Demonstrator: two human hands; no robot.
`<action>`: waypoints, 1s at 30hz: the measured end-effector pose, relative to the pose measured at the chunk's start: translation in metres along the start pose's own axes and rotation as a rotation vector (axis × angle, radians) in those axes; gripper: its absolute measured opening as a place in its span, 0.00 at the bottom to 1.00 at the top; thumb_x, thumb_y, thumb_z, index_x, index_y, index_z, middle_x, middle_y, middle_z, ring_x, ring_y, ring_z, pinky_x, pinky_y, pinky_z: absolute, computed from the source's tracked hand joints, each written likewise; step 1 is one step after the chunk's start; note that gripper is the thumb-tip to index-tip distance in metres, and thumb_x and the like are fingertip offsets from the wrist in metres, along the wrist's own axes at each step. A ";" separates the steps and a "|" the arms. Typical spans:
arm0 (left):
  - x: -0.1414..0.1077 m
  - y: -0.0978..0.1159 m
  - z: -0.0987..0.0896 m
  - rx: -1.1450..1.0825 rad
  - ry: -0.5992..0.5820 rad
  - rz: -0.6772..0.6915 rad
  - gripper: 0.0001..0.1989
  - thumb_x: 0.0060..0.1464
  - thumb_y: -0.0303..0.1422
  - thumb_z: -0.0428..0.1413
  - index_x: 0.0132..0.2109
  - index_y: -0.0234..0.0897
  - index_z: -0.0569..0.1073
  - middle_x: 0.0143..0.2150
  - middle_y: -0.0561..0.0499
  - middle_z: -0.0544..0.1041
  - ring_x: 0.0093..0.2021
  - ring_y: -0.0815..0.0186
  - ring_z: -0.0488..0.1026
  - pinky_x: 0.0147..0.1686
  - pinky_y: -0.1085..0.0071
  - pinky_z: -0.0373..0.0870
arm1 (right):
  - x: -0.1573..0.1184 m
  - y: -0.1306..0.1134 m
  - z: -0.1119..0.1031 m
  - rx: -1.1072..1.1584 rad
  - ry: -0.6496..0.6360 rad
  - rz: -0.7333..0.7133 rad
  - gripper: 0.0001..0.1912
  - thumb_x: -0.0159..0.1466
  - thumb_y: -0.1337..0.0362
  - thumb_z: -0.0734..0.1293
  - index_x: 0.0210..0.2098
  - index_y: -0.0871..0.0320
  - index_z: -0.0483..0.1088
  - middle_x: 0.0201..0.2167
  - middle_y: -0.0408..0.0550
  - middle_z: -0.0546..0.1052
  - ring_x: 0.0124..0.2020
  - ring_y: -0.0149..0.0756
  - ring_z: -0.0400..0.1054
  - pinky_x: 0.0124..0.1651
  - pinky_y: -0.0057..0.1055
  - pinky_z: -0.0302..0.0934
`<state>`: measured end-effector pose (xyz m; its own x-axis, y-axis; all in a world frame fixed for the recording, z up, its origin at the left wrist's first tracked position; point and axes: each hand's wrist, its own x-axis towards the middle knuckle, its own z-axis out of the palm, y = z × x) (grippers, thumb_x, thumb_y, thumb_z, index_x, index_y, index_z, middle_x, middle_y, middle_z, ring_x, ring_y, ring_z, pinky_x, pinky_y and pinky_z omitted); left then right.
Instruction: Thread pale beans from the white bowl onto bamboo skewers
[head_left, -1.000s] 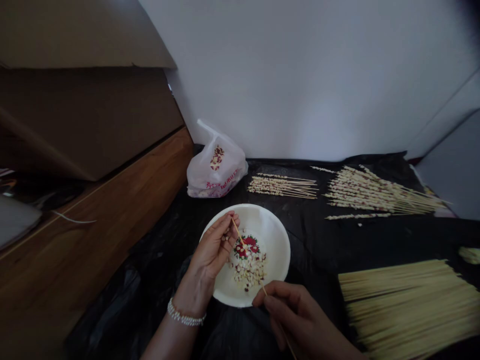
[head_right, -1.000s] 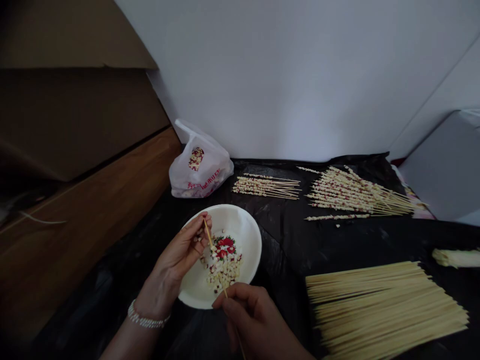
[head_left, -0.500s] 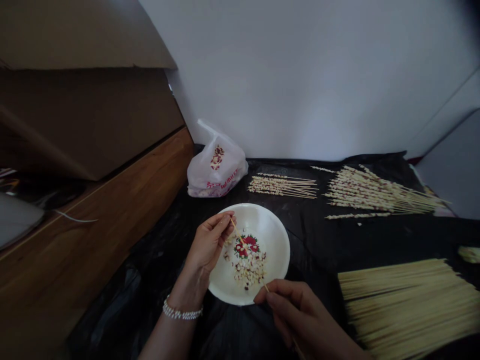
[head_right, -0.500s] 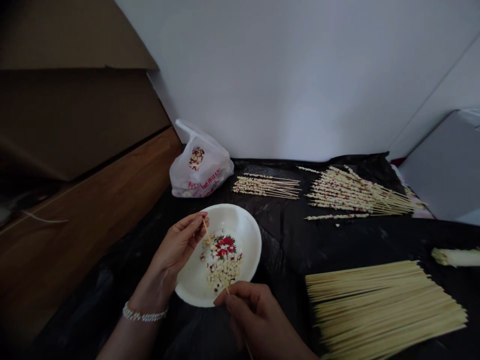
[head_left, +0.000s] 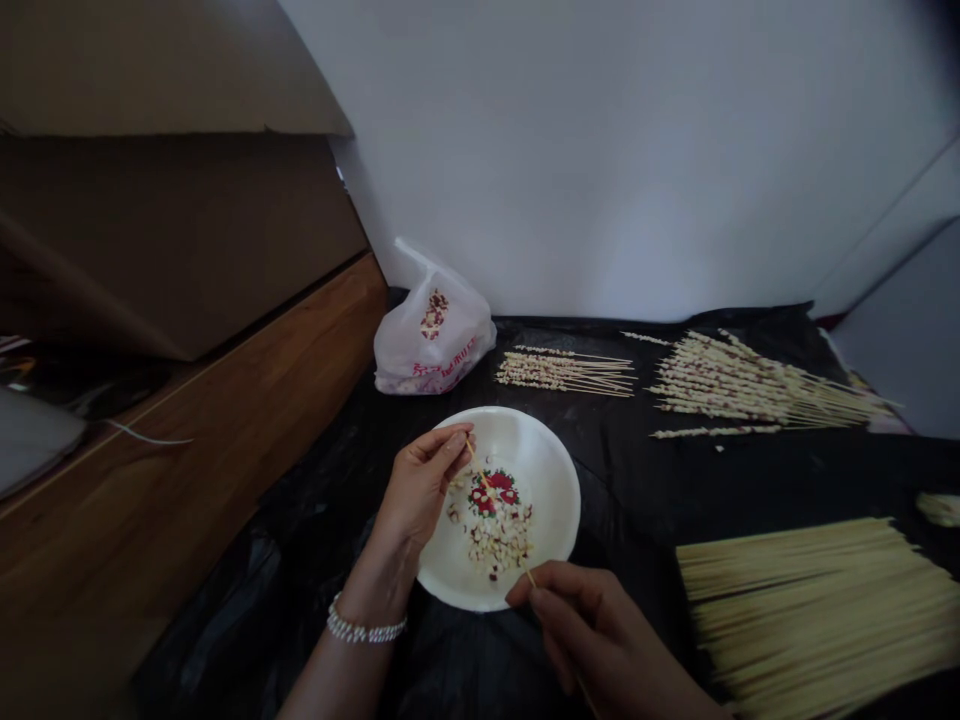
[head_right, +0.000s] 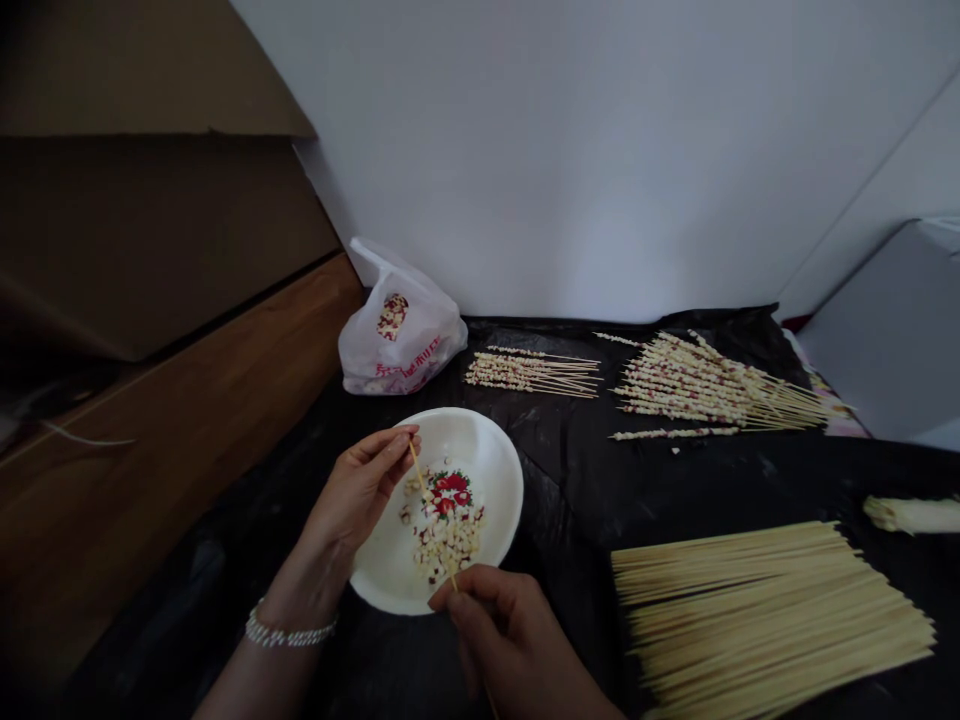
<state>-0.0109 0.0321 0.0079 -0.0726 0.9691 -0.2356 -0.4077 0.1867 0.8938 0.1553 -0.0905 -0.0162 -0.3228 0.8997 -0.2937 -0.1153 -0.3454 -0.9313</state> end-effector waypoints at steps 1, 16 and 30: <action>-0.001 0.001 0.000 -0.038 -0.005 -0.018 0.05 0.48 0.22 0.63 0.35 0.30 0.81 0.31 0.48 0.80 0.30 0.74 0.74 0.33 0.83 0.71 | 0.000 0.000 0.000 0.002 0.010 -0.009 0.21 0.63 0.47 0.64 0.36 0.60 0.75 0.12 0.34 0.58 0.15 0.25 0.48 0.19 0.26 0.39; -0.003 -0.001 0.004 -0.290 -0.010 -0.272 0.05 0.57 0.25 0.57 0.38 0.30 0.78 0.34 0.47 0.80 0.32 0.71 0.77 0.35 0.77 0.76 | 0.001 0.002 -0.001 -0.034 0.023 -0.051 0.21 0.64 0.48 0.63 0.36 0.61 0.75 0.14 0.35 0.59 0.16 0.27 0.50 0.21 0.27 0.41; -0.008 -0.007 0.008 -0.223 -0.037 -0.226 0.05 0.57 0.26 0.57 0.37 0.31 0.79 0.33 0.48 0.81 0.31 0.72 0.77 0.36 0.78 0.76 | 0.002 0.011 0.000 -0.004 0.047 -0.072 0.19 0.65 0.50 0.64 0.36 0.60 0.74 0.14 0.34 0.58 0.16 0.26 0.49 0.20 0.26 0.40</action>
<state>-0.0005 0.0239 0.0064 0.0739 0.9129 -0.4014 -0.5998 0.3622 0.7135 0.1536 -0.0926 -0.0265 -0.2690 0.9338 -0.2361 -0.1323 -0.2787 -0.9512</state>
